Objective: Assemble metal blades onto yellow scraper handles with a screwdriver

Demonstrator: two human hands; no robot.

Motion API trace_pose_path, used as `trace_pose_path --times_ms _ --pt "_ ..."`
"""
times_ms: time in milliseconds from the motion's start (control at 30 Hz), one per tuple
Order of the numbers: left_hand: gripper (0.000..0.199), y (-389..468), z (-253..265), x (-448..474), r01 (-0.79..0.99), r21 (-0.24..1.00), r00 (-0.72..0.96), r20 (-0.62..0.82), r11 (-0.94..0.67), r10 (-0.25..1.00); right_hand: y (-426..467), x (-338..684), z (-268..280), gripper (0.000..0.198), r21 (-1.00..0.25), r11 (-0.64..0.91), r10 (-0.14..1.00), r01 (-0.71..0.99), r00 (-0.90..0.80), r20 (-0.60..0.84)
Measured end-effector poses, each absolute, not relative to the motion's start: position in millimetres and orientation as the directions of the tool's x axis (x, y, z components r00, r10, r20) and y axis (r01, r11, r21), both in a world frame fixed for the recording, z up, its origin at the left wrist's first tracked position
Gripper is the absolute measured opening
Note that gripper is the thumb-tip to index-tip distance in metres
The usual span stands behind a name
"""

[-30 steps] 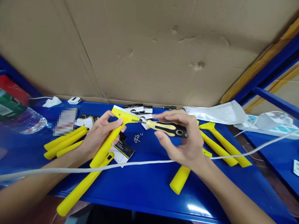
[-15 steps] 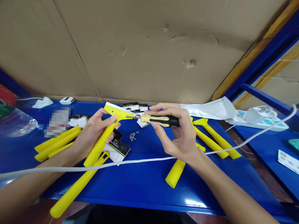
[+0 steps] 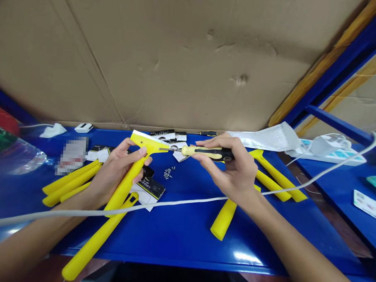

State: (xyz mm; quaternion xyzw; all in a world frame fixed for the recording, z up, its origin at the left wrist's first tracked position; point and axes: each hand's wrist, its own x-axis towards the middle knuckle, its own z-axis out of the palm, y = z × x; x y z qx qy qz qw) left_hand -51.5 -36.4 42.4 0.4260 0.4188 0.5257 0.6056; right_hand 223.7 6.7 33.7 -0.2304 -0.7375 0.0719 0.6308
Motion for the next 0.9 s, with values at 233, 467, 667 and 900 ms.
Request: trace_pose_path --times_ms 233,467,667,900 --pt "0.037 -36 40 -54 -0.239 0.969 0.076 -0.053 0.070 0.996 8 224 36 0.028 -0.508 0.856 0.517 0.096 -0.177 0.837" --pt "0.041 -30 46 -51 -0.202 0.978 0.029 -0.045 0.050 0.999 8 223 22 0.029 -0.396 0.891 0.431 0.222 -0.140 0.891" --pt "0.040 -33 44 -52 -0.202 0.979 0.020 -0.039 0.043 0.999 -1 220 27 0.042 -0.426 0.897 0.443 0.120 -0.256 0.859" --pt "0.040 -43 38 -61 -0.182 0.982 0.066 -0.045 0.056 0.997 0 218 27 0.035 -0.358 0.917 0.388 0.174 -0.187 0.903"
